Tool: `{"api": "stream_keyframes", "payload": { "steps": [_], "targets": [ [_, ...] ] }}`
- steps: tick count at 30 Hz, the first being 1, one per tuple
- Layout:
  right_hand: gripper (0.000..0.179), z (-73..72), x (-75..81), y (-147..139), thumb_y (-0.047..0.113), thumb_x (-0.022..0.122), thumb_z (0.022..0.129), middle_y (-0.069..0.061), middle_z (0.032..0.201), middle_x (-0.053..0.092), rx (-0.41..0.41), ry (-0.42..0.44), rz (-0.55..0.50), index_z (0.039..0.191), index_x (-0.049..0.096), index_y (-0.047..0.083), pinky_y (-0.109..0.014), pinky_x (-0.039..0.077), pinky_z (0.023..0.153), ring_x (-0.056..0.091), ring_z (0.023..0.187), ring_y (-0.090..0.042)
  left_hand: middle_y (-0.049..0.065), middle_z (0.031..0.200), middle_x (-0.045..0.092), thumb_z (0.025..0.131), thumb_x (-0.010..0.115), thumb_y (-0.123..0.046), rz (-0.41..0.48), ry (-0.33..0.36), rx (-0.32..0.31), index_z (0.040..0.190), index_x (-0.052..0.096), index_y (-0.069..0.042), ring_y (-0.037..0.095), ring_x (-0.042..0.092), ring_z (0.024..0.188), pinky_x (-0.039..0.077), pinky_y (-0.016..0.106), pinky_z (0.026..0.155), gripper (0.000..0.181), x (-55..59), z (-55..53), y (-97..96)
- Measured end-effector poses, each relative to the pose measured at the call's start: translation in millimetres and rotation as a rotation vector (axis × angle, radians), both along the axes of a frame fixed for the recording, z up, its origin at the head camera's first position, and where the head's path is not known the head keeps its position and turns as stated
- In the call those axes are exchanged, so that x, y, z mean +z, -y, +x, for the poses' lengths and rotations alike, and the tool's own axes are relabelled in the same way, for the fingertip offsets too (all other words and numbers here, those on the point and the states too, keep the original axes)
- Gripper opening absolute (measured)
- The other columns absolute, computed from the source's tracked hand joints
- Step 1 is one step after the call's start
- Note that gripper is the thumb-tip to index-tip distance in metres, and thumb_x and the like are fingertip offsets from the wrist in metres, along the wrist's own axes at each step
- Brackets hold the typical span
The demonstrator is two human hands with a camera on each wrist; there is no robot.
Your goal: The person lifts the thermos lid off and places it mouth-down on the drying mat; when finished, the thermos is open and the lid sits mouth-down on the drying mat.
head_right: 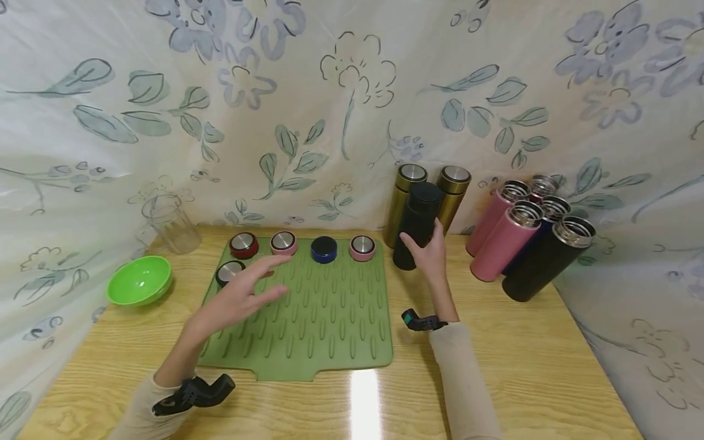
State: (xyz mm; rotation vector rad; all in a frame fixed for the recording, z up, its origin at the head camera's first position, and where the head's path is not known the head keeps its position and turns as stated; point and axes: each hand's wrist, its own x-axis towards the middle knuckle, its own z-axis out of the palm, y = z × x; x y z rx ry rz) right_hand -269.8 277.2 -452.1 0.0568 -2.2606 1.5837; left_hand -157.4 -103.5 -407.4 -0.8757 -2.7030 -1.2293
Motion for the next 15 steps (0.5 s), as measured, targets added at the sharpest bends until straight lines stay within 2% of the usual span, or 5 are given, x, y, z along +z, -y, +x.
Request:
{"api": "stream_keyframes", "payload": {
  "steps": [4,8,12,14,15],
  "targets": [
    [0.083,-0.9,2.2,-2,0.023,0.072,0.088,-0.018,0.147,0.04,0.026,-0.003,0.052,0.153,0.021,0.011,-0.053,0.035,0.112,0.042,0.134,-0.034,0.008,0.15,0.044,0.095,0.06,-0.038,-0.034,-0.02,-0.021,0.145,0.043,-0.013,0.029,0.039,0.141,0.034,0.051,0.115,0.058,1.2,6.2,-7.5],
    [0.082,2.9,14.7,-9,0.017,0.072,0.088,-0.019,0.146,0.041,0.112,-0.037,0.149,0.153,0.023,0.01,-0.054,0.037,0.109,0.043,0.131,-0.035,0.005,0.15,0.044,0.095,0.06,-0.039,-0.043,-0.041,-0.027,0.144,0.044,-0.017,0.027,0.039,0.141,0.035,0.05,0.115,0.057,4.7,12.2,-12.1],
    [0.078,16.5,31.4,-11,0.006,0.073,0.085,-0.017,0.139,0.049,0.264,-0.138,0.273,0.15,0.031,0.009,-0.034,0.046,0.099,0.051,0.12,-0.019,0.003,0.149,0.045,0.095,0.06,-0.039,-0.042,-0.08,-0.032,0.144,0.045,-0.018,0.025,0.042,0.139,0.038,0.047,0.113,0.055,8.4,16.6,-14.3],
    [0.078,27.7,38.7,-7,0.005,0.075,0.082,-0.014,0.135,0.052,0.34,-0.192,0.363,0.149,0.035,0.011,-0.023,0.048,0.093,0.052,0.115,-0.008,0.003,0.148,0.045,0.095,0.061,-0.035,-0.009,-0.104,-0.042,0.143,0.045,-0.018,0.023,0.045,0.136,0.042,0.043,0.11,0.054,10.5,19.4,-14.5],
    [0.079,33.2,41.8,-4,0.005,0.076,0.081,-0.013,0.133,0.053,0.382,-0.221,0.412,0.148,0.036,0.011,-0.021,0.049,0.091,0.052,0.114,-0.007,0.003,0.148,0.046,0.094,0.062,-0.032,0.019,-0.12,-0.05,0.143,0.046,-0.017,0.023,0.047,0.134,0.044,0.041,0.109,0.053,11.9,21.2,-14.6]
  ]
}}
